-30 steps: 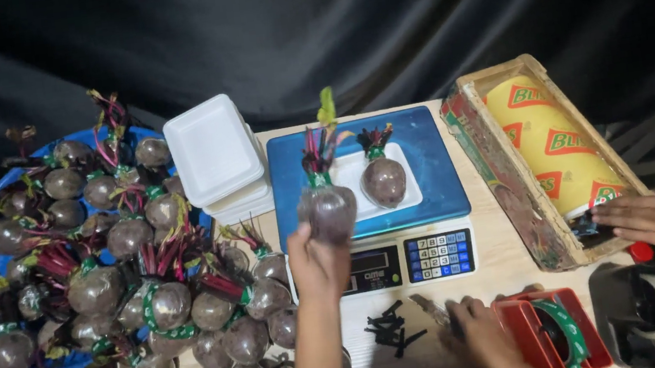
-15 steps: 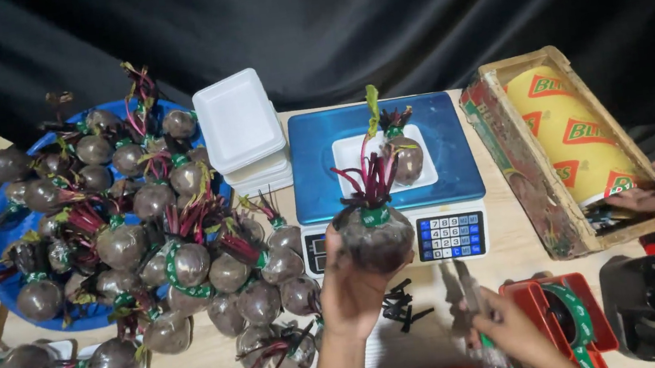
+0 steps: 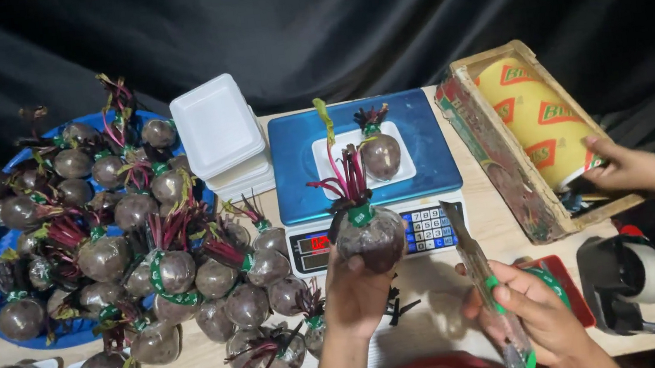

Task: The person is weighing wrapped produce on a digital scale and trimming the stems using scissors.

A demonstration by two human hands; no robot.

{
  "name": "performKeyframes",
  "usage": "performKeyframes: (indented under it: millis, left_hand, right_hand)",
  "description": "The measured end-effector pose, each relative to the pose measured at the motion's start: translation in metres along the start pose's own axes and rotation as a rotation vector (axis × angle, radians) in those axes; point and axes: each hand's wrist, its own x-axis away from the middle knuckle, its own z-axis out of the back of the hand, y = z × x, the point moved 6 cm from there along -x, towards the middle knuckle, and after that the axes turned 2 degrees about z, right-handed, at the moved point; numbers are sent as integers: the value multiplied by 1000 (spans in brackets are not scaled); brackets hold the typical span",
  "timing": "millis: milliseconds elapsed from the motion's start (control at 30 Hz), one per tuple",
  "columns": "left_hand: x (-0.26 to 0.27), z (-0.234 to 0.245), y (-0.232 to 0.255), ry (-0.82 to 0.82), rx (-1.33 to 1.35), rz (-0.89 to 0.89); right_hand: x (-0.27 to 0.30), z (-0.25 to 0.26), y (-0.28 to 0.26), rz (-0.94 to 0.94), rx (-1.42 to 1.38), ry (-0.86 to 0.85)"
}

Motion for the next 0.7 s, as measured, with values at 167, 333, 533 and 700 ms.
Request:
performKeyframes:
  millis: [167,333,533,700]
  left_hand:
    - [2,-10,-4,28,-42,12]
    - [14,24,-13,159,-65,58]
    - [26,2,-1,214,-491,3]
    - [32,-15,12,265,-755,-104]
  right_hand:
    - [-2,-11,-10,81,24,-50]
    - [-13,-83,-64,330,495,-270]
    - [-33,-96,-72,254,1140,-202]
    - [-35,-122,-75,199,1227,-286]
